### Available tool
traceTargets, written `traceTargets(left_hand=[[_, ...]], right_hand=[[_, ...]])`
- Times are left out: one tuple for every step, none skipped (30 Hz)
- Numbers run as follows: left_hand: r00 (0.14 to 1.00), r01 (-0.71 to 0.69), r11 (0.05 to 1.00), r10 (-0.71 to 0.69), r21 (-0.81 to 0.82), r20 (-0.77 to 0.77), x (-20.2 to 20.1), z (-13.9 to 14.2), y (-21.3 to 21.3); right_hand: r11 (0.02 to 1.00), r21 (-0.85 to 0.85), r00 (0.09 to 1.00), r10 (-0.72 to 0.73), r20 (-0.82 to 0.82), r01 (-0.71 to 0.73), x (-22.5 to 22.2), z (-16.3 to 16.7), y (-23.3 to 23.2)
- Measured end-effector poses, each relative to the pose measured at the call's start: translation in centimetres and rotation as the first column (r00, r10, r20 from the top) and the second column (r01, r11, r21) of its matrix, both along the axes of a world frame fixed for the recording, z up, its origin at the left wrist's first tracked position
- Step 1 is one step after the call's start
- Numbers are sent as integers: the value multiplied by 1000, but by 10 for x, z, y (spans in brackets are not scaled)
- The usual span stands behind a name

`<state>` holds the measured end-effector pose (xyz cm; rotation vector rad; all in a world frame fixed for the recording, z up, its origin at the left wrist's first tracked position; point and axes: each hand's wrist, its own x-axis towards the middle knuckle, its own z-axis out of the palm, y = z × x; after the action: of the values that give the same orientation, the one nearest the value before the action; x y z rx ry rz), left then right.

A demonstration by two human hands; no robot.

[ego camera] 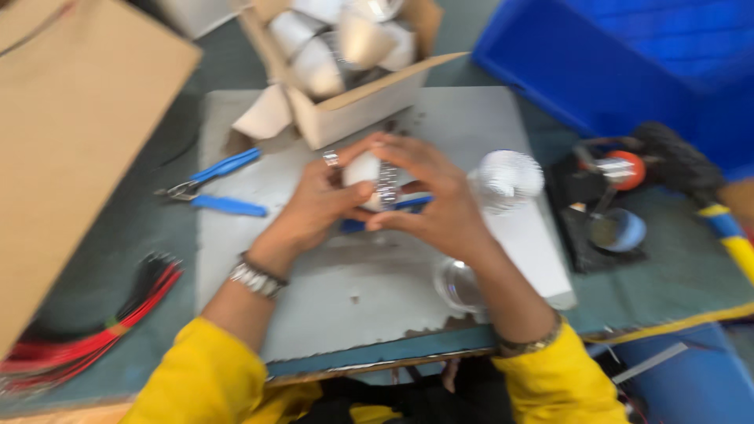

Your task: The person solders wires onto small LED components on the workbench using a soldering iron, then wraps reflector cups in plastic bags, twists and ties the bags closed, and places the bagged cups into a cardboard box, handling several cups one at a time.

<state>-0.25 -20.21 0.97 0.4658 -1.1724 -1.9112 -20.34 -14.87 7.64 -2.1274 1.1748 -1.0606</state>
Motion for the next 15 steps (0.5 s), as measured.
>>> traceTargets(left_hand=[[1000,9,1000,-9,-20,10,1,0,0],[1000,-20,999,21,-42,17,2,1,0],[999,-44,997,45,-65,23,3,3,1],[1000,-27,999,27,-41,-3,5,4,2],[1000,-5,1000,5,-18,-26,7,7,4],[999,-23,999,22,-42,-24,6,8,6],[999,-42,997,40,-66,-22,5,9,8],[955,-112,957,178,-267,237,7,10,10],[827,-127,870,358,-476,433,6,10,12],[693,-122,849,443,-514,568,5,9,16],[524,-116,824,525,-554,670,3,7,19],[639,-166,839,492,-518,591,0,4,21],[732,-218,854,463,-473,499,-1,2,23],[806,-267,868,440,-419,396,-2,0,24],[792,-278,855,462,-439,400,-1,-3,27]], right_hand=[[999,32,1000,1,29,-2,-2,-2,0],[1000,11,999,25,44,-25,-4,-5,0],[999,-12,997,44,58,-43,-5,-9,0],[1000,-2,999,25,24,-25,-7,-12,2],[1000,8,1000,2,-7,-2,-7,-15,4],[999,-29,999,-21,-40,20,-7,-18,5],[997,-63,996,-44,-71,39,-6,-21,5],[990,-137,993,-57,-106,42,-4,-24,6],[980,-186,986,-90,-138,63,1,-26,6],[968,-235,978,-126,-167,85,5,-29,6],[963,-246,966,-165,-198,113,8,-31,9],[956,-258,952,-203,-230,141,9,-34,11],[955,-256,939,-218,-266,150,11,-37,12],[963,-243,964,-169,-204,118,10,-40,11],[969,-233,983,-118,-141,83,9,-43,11]])
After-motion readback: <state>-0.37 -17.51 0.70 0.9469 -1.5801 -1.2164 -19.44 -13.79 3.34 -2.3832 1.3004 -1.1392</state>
